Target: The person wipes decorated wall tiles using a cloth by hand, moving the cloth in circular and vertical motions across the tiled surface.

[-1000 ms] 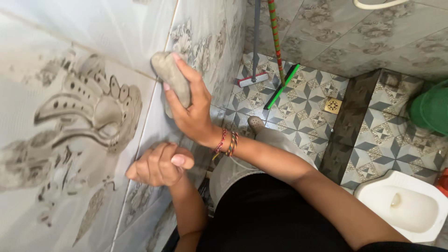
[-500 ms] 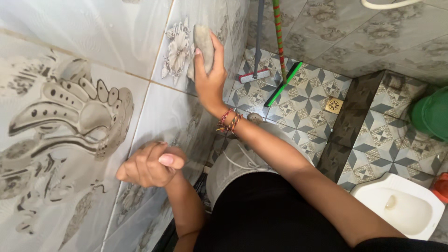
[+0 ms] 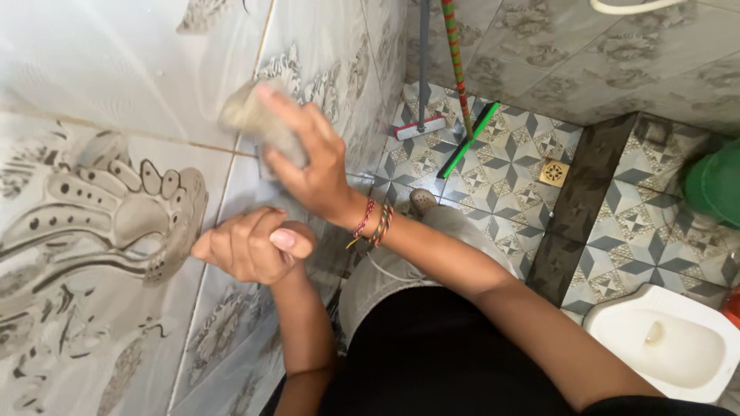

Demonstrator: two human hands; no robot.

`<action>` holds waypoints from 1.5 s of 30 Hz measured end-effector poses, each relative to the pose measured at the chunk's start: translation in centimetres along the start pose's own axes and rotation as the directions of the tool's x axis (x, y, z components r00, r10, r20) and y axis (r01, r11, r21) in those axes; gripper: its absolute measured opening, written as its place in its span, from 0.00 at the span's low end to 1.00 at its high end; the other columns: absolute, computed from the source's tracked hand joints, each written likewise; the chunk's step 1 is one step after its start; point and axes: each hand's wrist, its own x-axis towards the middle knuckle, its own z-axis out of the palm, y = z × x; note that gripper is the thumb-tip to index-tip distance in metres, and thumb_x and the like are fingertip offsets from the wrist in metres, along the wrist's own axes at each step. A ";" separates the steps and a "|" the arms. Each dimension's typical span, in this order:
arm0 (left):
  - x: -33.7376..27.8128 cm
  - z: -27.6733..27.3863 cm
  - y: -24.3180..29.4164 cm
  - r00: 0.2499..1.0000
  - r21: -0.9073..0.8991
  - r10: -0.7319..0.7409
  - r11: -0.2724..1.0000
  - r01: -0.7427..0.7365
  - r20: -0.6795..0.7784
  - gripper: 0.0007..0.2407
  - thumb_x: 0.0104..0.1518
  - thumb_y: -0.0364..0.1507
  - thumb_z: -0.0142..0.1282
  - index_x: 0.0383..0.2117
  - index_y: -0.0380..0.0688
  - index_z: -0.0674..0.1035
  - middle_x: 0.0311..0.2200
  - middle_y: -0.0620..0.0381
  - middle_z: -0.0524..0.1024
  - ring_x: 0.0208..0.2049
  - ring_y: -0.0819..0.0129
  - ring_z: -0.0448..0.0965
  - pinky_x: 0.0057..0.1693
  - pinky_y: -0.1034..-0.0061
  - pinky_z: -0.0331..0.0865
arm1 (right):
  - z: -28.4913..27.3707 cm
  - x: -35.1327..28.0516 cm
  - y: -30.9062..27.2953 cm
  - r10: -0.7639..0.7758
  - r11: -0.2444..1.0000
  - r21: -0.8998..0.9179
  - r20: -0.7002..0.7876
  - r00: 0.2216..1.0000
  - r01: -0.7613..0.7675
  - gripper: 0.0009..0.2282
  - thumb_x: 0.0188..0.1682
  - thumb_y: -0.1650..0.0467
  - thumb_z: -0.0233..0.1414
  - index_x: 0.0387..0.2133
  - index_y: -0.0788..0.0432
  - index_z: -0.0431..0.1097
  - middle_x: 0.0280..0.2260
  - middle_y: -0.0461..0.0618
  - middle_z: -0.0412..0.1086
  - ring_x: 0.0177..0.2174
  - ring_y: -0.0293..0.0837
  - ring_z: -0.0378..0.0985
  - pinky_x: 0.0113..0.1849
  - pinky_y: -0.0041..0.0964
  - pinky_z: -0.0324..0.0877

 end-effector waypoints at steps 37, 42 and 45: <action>1.6 7.1 -0.9 0.969 0.123 0.228 0.969 -0.216 -0.096 0.13 0.58 0.32 0.40 0.15 0.50 0.73 0.13 0.63 0.73 0.16 0.68 0.66 0.37 0.71 0.54 | -2.4 11.0 12.5 0.269 0.955 -0.019 -0.365 0.891 -0.296 0.20 0.56 0.71 0.52 0.61 0.62 0.61 0.54 0.58 0.73 0.51 0.44 0.78 0.53 0.37 0.72; 1.8 7.9 -0.8 0.956 0.196 0.255 0.954 -0.225 -0.146 0.15 0.61 0.32 0.39 0.14 0.51 0.72 0.12 0.65 0.74 0.15 0.69 0.64 0.37 0.71 0.54 | -2.2 10.4 6.9 0.182 0.983 0.058 -0.274 0.944 -0.173 0.18 0.60 0.72 0.53 0.62 0.61 0.60 0.58 0.57 0.69 0.56 0.44 0.73 0.59 0.36 0.68; 1.5 7.9 -0.6 0.967 0.238 0.223 0.953 -0.188 -0.126 0.16 0.62 0.32 0.38 0.15 0.49 0.72 0.12 0.65 0.72 0.15 0.67 0.64 0.37 0.70 0.54 | -2.7 9.8 3.0 0.052 0.999 0.011 -0.171 0.984 -0.051 0.19 0.61 0.72 0.55 0.62 0.60 0.59 0.59 0.55 0.67 0.57 0.42 0.73 0.60 0.33 0.68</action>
